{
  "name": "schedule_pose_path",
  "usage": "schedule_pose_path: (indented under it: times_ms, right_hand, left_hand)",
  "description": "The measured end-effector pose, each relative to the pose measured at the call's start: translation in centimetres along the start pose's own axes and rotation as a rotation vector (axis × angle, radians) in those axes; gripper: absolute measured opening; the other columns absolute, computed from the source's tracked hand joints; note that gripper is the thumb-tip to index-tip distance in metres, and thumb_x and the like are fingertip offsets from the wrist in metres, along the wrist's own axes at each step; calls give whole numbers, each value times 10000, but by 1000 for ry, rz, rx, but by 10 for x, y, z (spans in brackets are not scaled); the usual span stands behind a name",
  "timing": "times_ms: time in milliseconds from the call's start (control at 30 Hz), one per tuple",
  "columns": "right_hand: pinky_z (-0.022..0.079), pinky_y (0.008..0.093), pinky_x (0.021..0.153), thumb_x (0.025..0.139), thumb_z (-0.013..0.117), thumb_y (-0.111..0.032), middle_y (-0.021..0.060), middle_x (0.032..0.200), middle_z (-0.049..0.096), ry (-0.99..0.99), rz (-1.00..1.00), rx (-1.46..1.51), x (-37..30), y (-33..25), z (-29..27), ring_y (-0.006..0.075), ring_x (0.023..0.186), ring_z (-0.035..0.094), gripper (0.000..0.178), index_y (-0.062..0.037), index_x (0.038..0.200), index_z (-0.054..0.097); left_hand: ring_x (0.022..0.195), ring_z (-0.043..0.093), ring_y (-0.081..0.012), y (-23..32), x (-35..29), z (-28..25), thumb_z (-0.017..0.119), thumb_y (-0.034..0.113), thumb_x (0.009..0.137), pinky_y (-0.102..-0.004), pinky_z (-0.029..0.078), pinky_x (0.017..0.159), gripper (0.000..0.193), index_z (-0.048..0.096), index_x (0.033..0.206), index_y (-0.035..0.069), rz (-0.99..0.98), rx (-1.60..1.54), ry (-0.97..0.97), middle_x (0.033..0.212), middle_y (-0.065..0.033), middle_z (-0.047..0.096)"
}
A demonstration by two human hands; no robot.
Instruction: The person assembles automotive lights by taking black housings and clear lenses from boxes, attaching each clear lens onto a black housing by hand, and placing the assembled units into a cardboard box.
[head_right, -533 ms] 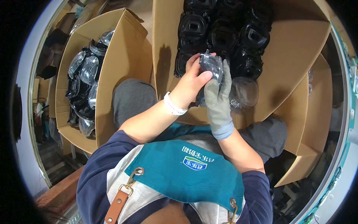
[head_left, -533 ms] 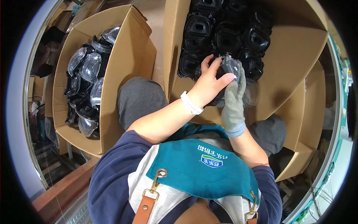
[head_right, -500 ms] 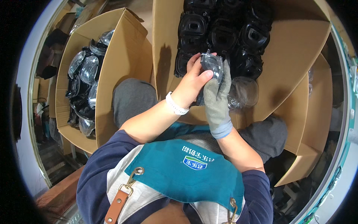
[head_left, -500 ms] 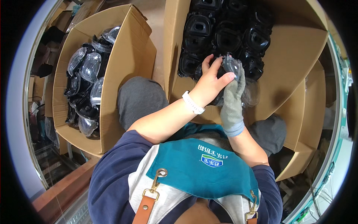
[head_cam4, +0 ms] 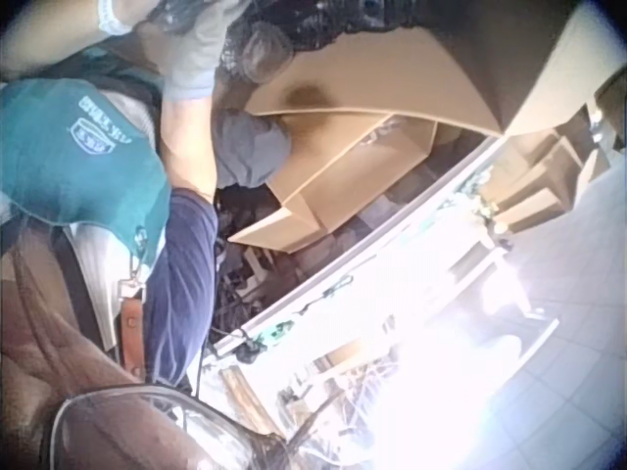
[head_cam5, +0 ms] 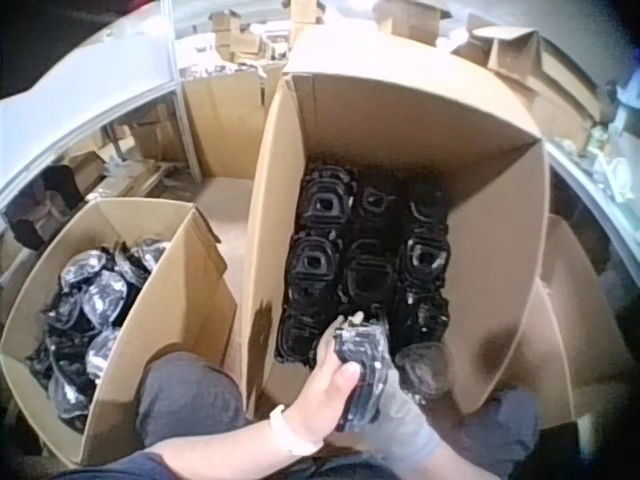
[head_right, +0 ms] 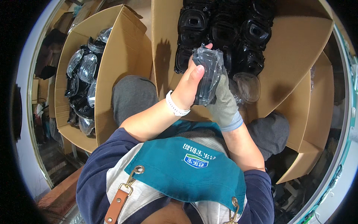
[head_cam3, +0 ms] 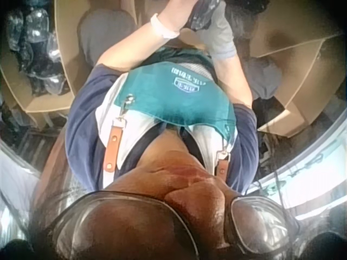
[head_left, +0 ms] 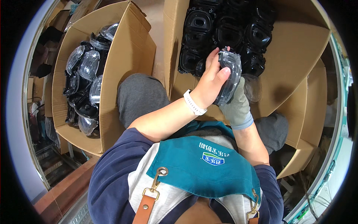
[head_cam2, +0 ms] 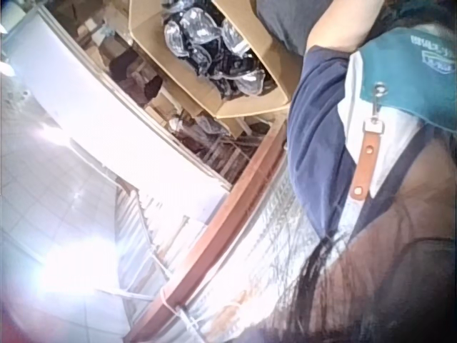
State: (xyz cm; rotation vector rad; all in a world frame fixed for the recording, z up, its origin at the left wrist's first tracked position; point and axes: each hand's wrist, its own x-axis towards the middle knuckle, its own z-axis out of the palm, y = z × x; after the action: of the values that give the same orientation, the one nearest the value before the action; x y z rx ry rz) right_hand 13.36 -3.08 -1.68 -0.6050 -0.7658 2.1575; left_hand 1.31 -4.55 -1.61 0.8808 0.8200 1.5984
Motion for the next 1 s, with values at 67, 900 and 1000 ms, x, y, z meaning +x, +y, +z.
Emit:
schedule_pose_path:
  times_ms: [67,900,1000]
  right_hand:
    - [380,307,1037,955,521,-428,49,1360,455,59,-87,-77,3,-3,1,164,1209,479,681,-90,1471,234]
    - [437,240,668,952,504,-79,88,791,540,143,-813,-1134,-8,-10,15,149,702,508,121,-12,907,595]
    - [450,252,723,977,465,-103,72,877,573,198,-540,-933,-2,-17,20,138,784,537,157,-11,977,592]
  left_hand:
    - [1322,226,-296,2,-1,-3,477,405,946,-419,196,1104,531,452,1355,66,175,573,143,1390,-165,326]
    - [1062,598,-308,11,25,-15,295,488,946,-468,476,933,551,590,1159,74,-326,-885,463,1136,-129,634]
    - [1048,602,-318,13,35,-23,290,465,937,-471,478,934,546,580,1171,66,-262,-843,501,1138,-151,627]
